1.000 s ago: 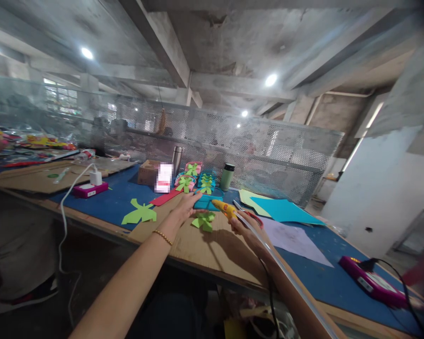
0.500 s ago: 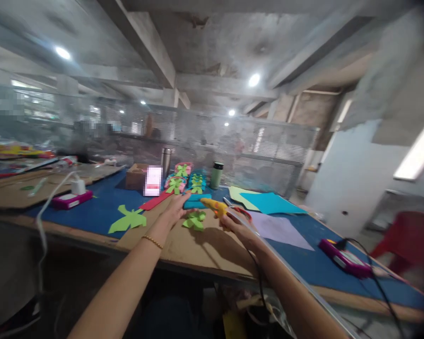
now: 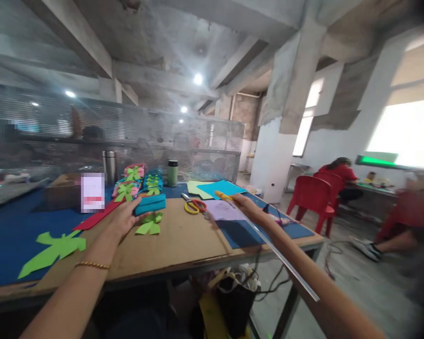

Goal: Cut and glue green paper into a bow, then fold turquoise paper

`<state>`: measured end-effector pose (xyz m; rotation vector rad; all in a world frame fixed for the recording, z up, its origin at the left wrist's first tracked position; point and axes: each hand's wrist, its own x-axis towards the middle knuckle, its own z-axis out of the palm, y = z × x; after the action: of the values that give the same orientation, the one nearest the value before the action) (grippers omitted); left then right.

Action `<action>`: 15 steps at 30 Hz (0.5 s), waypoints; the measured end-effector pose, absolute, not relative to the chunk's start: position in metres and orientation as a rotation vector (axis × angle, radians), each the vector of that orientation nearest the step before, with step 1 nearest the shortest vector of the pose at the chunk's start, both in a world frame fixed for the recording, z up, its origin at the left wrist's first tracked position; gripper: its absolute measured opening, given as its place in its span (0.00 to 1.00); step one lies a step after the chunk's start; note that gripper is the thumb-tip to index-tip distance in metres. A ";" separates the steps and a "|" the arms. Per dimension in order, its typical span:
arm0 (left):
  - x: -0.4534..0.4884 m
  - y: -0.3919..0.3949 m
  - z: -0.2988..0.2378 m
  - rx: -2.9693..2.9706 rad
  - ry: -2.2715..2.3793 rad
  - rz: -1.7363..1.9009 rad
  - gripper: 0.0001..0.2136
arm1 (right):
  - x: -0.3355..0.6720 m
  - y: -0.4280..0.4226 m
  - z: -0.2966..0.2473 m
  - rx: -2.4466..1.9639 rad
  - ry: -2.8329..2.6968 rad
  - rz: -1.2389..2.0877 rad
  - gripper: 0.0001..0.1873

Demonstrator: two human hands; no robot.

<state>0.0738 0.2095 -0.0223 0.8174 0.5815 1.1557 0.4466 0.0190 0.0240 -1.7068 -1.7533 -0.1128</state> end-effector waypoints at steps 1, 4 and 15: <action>0.073 0.207 -0.022 0.838 0.580 1.179 0.10 | 0.459 0.018 0.024 -1.757 -1.760 -0.142 0.17; 0.074 0.206 -0.020 0.891 0.573 1.196 0.07 | 0.486 0.024 0.012 -1.893 -1.787 -0.216 0.13; 0.078 0.220 -0.020 0.867 0.583 1.267 0.10 | 0.479 0.034 0.011 -2.079 -1.831 -0.384 0.10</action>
<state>0.0785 0.2204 -0.0202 0.8673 0.5832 1.2668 0.4792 0.0345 0.0106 -2.0792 -1.8307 -0.3839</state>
